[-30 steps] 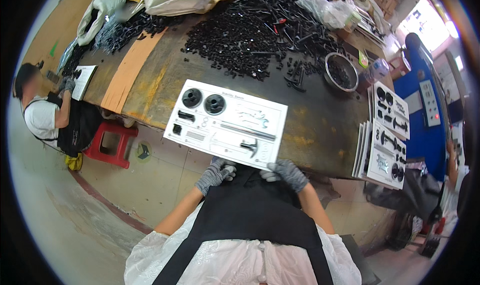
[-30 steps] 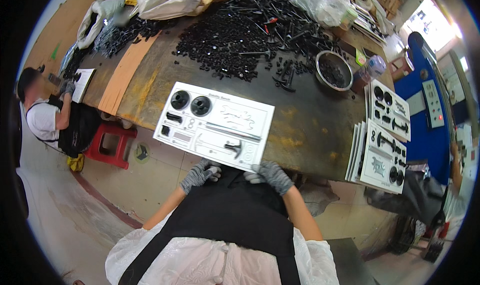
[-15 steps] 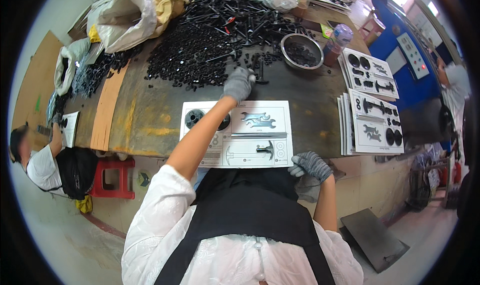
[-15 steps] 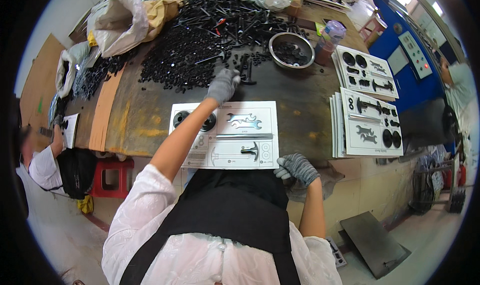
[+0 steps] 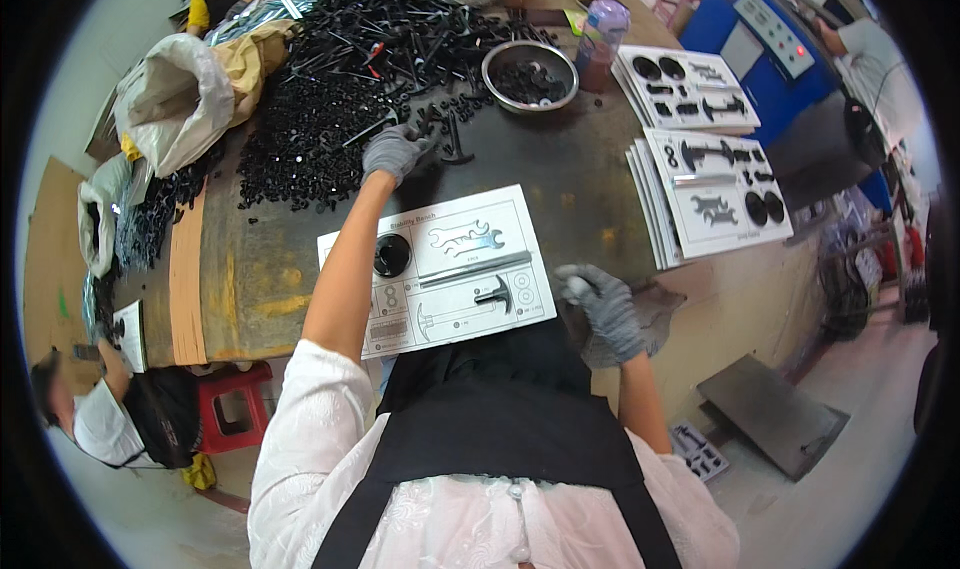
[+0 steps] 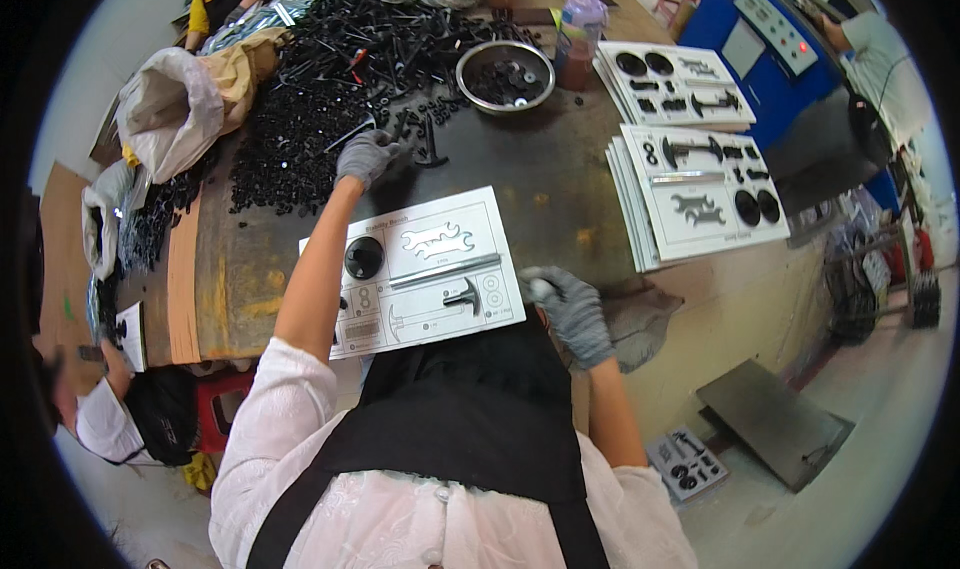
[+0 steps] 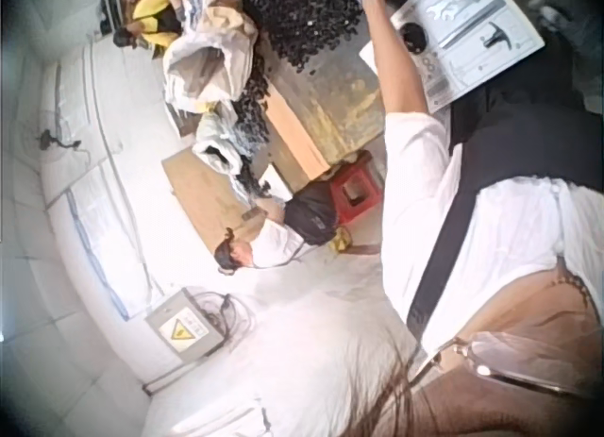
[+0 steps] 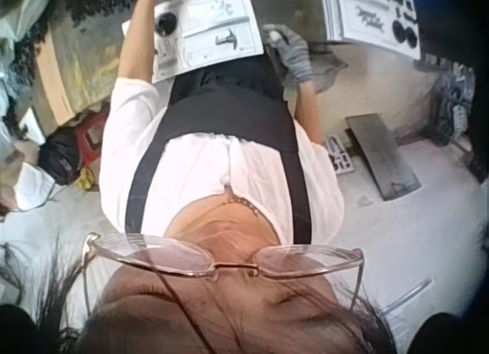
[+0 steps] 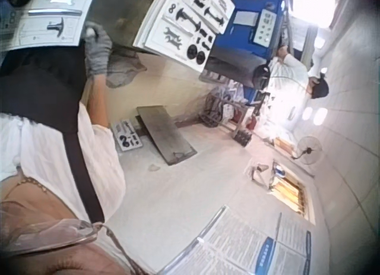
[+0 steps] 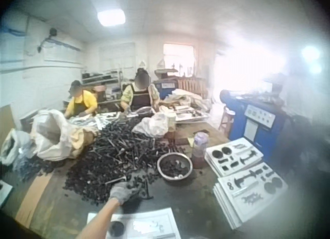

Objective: The person picks small black hardware components from a large pile and places them into designated slots on a white cardboard backing. They repeat this process for multiple kits, stacking completed units to the side.

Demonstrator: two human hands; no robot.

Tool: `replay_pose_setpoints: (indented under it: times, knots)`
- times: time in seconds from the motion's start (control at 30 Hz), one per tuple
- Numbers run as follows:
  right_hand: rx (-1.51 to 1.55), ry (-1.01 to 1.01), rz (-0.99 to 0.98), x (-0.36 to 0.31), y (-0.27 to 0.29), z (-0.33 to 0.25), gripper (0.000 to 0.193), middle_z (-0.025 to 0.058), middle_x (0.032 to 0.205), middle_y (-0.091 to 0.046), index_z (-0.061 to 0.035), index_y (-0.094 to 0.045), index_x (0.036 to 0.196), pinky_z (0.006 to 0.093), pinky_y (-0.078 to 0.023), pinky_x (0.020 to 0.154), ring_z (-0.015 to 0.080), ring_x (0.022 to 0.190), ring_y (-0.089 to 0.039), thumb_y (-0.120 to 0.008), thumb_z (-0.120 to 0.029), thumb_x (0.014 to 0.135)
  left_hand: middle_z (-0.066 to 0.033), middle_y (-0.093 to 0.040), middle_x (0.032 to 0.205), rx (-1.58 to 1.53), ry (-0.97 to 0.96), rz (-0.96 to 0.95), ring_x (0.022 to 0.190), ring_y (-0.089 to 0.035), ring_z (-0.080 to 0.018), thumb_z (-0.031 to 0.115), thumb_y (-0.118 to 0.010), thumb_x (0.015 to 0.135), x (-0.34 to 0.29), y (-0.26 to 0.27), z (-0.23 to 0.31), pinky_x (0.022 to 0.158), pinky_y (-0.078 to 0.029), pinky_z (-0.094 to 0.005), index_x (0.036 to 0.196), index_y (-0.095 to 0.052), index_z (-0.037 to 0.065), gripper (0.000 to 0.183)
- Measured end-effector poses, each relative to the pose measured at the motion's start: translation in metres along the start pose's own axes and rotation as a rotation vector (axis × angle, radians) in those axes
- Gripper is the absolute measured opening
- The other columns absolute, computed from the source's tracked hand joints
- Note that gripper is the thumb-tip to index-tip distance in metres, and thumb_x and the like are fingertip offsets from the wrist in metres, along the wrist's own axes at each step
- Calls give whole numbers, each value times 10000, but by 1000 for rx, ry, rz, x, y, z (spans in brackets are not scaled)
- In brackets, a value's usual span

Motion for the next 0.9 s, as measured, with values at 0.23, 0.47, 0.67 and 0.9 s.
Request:
replay_pose_setpoints:
  times: [0.23, 0.47, 0.67, 0.9]
  knots:
    - [-499, 208, -167, 20, -93, -31, 217, 81, 955, -587, -117, -698, 989, 376, -495, 878, 273, 939, -589, -719, -128, 773, -105, -701, 873, -329, -138, 319, 835, -674, -229, 270, -731, 823, -64, 12, -42, 772, -522, -324, 1017, -708, 77, 274]
    - [-449, 248, -56, 23, -101, -15, 158, 92, 893, -578, -73, -702, 904, 370, -507, 806, 262, 863, -594, -734, -66, 750, -32, -610, 786, -85, -740, 38, 677, -534, -213, 311, -743, 800, -240, 0, -34, 653, -422, -334, 968, -706, 114, 262]
    - [-448, 196, -68, 22, -99, -18, 145, 88, 895, -570, -70, -709, 887, 372, -511, 790, 263, 848, -590, -742, -76, 745, -30, -616, 813, 100, -749, 59, 814, -579, -232, 310, -678, 833, -269, -28, -13, 753, -418, -390, 986, -703, 141, 229]
    - [-454, 156, -57, 24, -95, -23, 131, 87, 924, -599, -89, -712, 904, 368, -514, 790, 277, 863, -615, -730, -93, 774, -28, -631, 831, 85, -747, 54, 799, -582, -232, 257, -709, 793, -268, -34, -18, 726, -422, -392, 1020, -700, 156, 248]
Point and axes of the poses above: each hand's wrist, its own x-axis towards the middle knuckle, its own y-axis out of the back of the hand, z = x × y, the point moved 3 cm from there along x, towards the middle knuckle
